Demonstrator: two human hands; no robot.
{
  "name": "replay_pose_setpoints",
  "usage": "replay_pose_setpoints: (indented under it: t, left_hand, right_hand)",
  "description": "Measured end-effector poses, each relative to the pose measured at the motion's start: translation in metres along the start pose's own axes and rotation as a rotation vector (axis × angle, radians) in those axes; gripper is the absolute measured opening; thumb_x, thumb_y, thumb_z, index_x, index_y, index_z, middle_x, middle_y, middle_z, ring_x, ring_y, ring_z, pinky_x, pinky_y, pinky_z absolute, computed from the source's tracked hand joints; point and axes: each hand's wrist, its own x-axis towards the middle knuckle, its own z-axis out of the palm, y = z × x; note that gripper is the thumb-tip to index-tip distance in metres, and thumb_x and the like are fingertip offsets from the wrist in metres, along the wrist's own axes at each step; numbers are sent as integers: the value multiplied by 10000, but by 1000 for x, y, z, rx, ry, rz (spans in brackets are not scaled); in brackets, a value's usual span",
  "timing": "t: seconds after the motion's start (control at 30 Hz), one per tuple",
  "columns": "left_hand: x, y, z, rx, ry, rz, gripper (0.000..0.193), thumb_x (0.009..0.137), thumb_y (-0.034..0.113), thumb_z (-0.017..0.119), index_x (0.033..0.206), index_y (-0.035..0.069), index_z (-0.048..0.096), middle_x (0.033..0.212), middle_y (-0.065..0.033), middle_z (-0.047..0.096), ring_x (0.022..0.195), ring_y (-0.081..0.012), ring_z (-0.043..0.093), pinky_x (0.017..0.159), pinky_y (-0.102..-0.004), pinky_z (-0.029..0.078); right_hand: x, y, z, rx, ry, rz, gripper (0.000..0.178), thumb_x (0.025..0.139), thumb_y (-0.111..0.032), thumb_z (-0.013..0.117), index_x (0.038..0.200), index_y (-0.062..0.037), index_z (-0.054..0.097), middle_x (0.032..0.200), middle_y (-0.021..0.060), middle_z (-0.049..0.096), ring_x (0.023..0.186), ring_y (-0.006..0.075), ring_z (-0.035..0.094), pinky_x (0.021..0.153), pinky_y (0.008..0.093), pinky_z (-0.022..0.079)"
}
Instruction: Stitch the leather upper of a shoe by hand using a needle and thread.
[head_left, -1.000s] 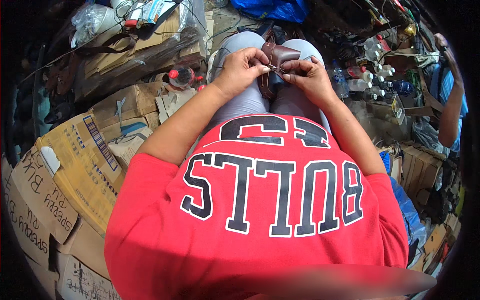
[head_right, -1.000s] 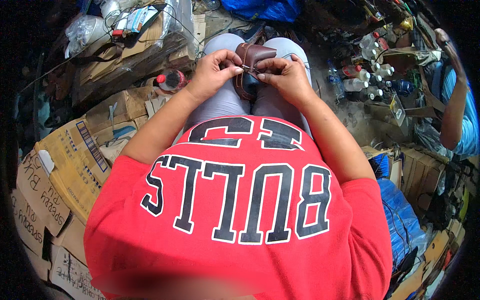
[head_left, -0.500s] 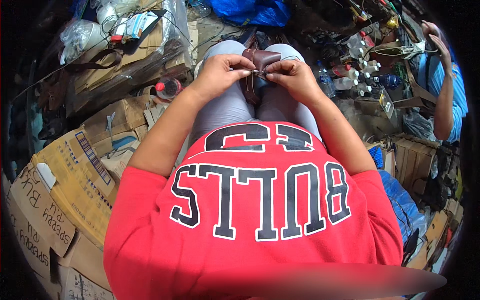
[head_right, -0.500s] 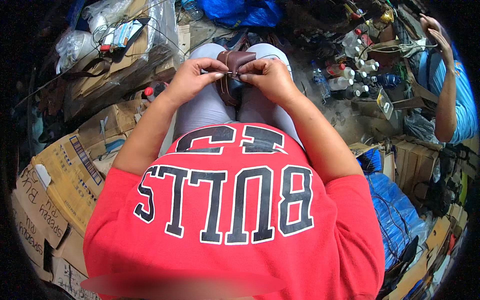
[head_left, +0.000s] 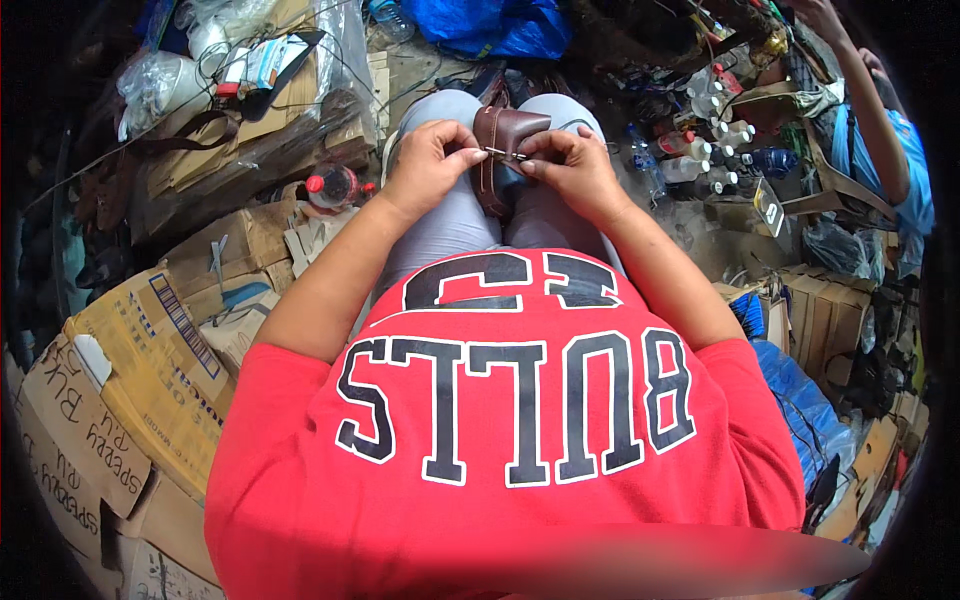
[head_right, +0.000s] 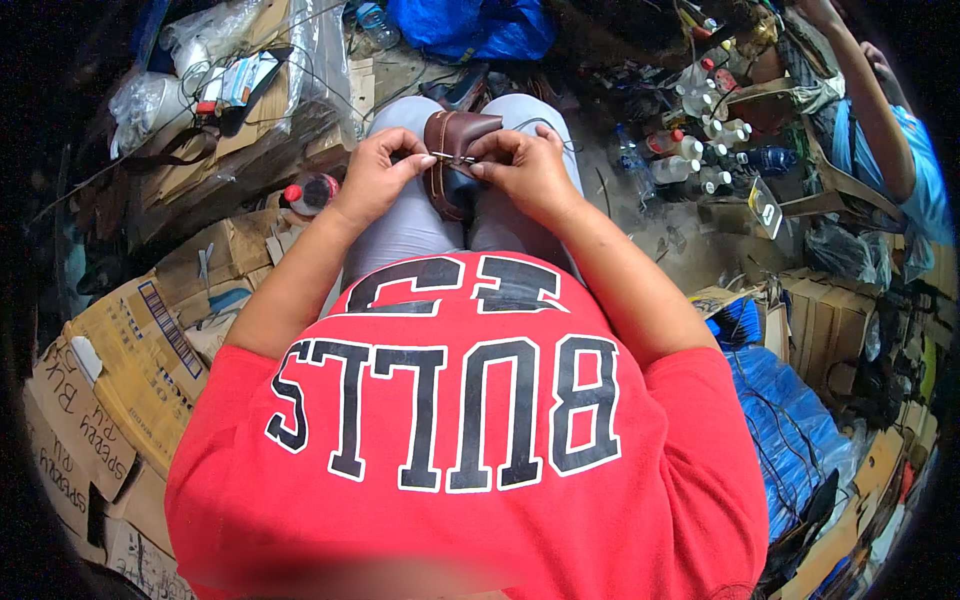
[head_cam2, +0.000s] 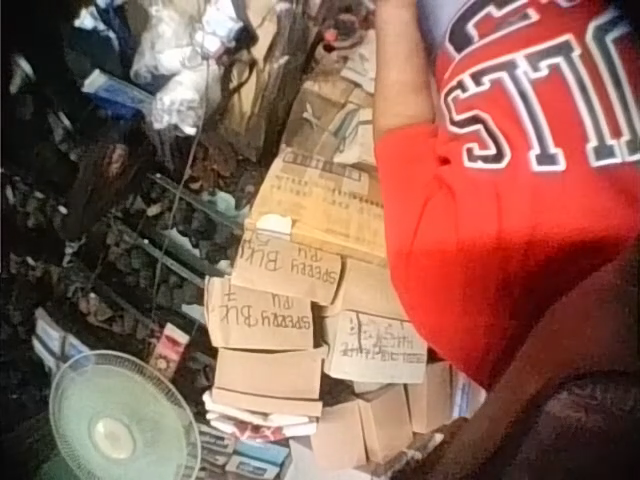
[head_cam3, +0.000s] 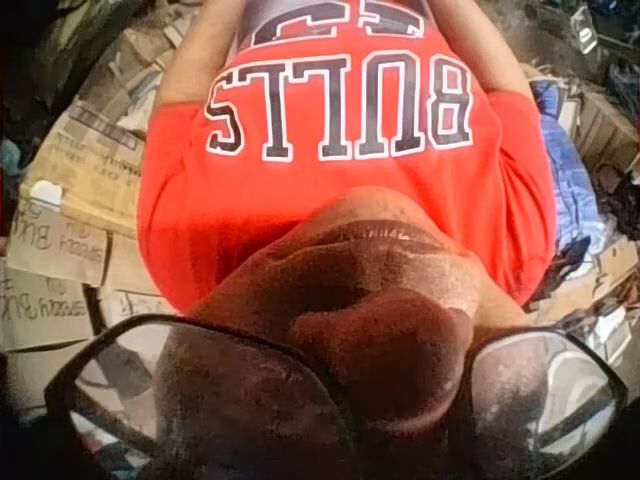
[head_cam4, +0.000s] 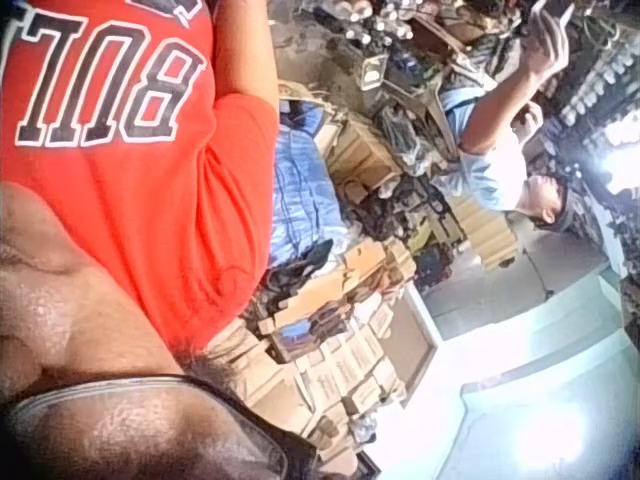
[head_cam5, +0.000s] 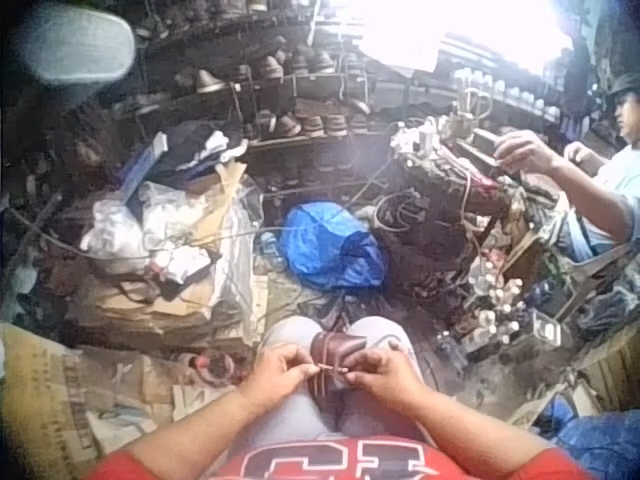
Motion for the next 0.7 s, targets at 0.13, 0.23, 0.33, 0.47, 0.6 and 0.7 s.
replay_pose_setpoints:
  t: [0.13,0.23,0.33,0.47,0.6,0.7]
  left_hand:
    - [0,2,4,65,-15,-8,108,759,89,677,755,14,598,723,-34,580,732,-112,520,686,-254,410]
    - [2,6,6,66,4,13,115,758,91,677,750,15,591,717,-31,576,717,-111,516,675,-261,413]
    - [10,10,4,-9,-36,-11,113,749,82,686,751,13,597,718,-33,579,707,-120,526,669,-267,417]
    - [26,25,-6,160,-21,290,109,703,59,725,739,21,629,712,-31,575,696,-159,548,666,-281,426]
    - [22,19,0,44,19,186,118,664,46,752,719,41,647,720,-26,558,757,-178,549,711,-293,420]
    - [22,18,-4,-49,-23,246,137,648,39,763,702,41,637,808,-32,528,869,-174,513,803,-294,386]
  right_hand:
    - [0,-1,6,-31,16,-4,119,762,-173,713,864,-140,663,698,-44,655,686,82,598,1078,442,105]
    - [2,-6,7,-19,42,0,109,774,-151,713,855,-96,666,714,-35,651,689,73,587,1024,411,268]
    - [10,3,9,200,-13,76,106,770,-91,716,832,-24,662,736,-12,651,714,60,574,823,281,448]
    - [20,10,3,224,3,80,170,723,-222,746,805,-81,700,751,17,682,707,126,611,757,277,437]
    - [22,9,3,283,2,86,162,707,-226,757,780,-92,702,732,12,679,708,115,613,762,290,435]
    - [19,15,4,276,8,88,131,715,-183,754,749,-71,697,729,17,677,697,98,599,728,268,437]
